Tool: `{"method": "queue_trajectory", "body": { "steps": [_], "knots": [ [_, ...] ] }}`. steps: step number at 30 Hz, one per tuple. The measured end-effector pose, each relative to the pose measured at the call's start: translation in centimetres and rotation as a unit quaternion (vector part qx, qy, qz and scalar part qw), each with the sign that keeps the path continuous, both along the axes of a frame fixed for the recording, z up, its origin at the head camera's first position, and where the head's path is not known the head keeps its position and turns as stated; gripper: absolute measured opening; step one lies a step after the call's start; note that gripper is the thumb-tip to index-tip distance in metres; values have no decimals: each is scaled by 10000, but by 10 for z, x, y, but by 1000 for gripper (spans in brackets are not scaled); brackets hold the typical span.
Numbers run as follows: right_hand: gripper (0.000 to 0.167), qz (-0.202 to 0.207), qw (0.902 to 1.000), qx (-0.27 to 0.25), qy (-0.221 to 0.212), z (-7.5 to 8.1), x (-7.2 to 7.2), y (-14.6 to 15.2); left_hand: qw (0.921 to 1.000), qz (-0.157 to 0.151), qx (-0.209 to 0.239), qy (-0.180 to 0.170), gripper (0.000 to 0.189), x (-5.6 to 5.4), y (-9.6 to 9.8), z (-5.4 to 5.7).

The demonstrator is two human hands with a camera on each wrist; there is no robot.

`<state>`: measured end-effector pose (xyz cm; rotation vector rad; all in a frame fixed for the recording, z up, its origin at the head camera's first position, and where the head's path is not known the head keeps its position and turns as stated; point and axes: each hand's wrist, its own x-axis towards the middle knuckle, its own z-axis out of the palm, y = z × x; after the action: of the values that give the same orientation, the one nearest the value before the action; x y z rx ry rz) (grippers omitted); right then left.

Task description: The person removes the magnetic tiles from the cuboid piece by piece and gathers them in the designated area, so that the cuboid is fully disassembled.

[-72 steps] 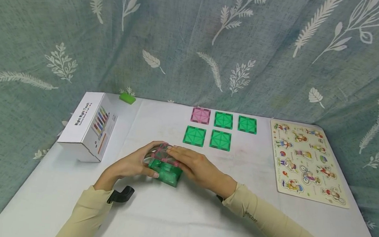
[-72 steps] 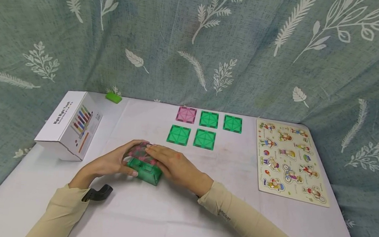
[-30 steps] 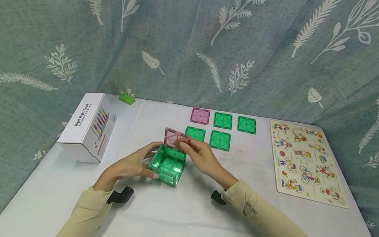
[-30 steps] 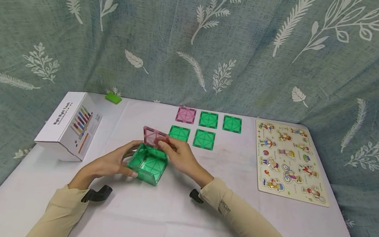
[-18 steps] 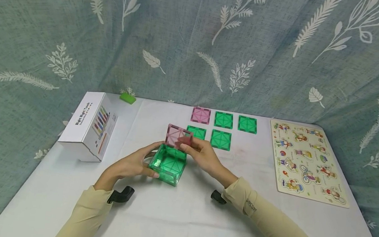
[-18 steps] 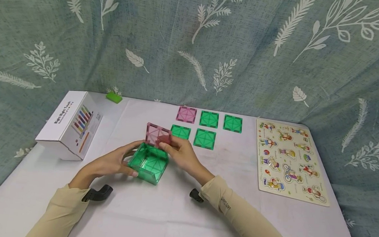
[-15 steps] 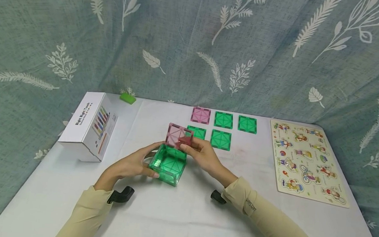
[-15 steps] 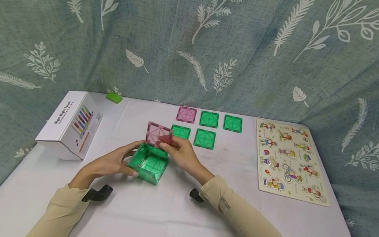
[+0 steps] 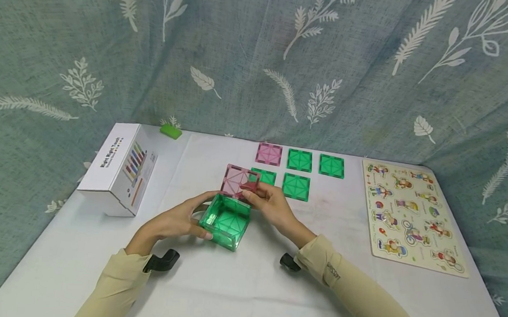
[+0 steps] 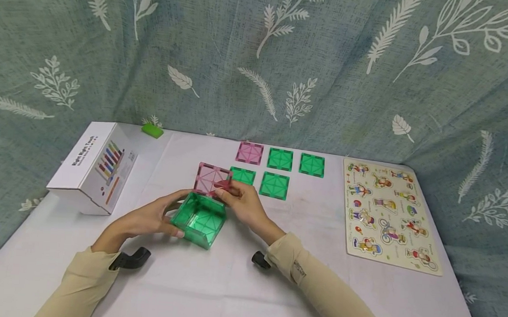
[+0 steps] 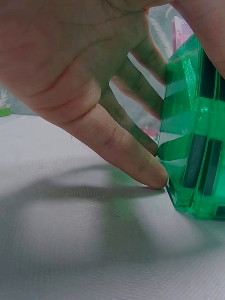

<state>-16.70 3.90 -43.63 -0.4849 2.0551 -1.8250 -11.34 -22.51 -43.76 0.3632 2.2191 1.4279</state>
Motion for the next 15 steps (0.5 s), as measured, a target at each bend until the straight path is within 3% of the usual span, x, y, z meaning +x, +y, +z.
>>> {"method": "queue_trajectory", "body": {
  "steps": [6,15],
  "knots": [
    [35,-26,10000,-82,-41,-3,-1,-1,10000,-7,-18,12,104,1,0,-1],
    [29,-402,9991,-38,136,-5,-1,-3,9999,-55,89,2,103,0,0,-1]
  ]
}}
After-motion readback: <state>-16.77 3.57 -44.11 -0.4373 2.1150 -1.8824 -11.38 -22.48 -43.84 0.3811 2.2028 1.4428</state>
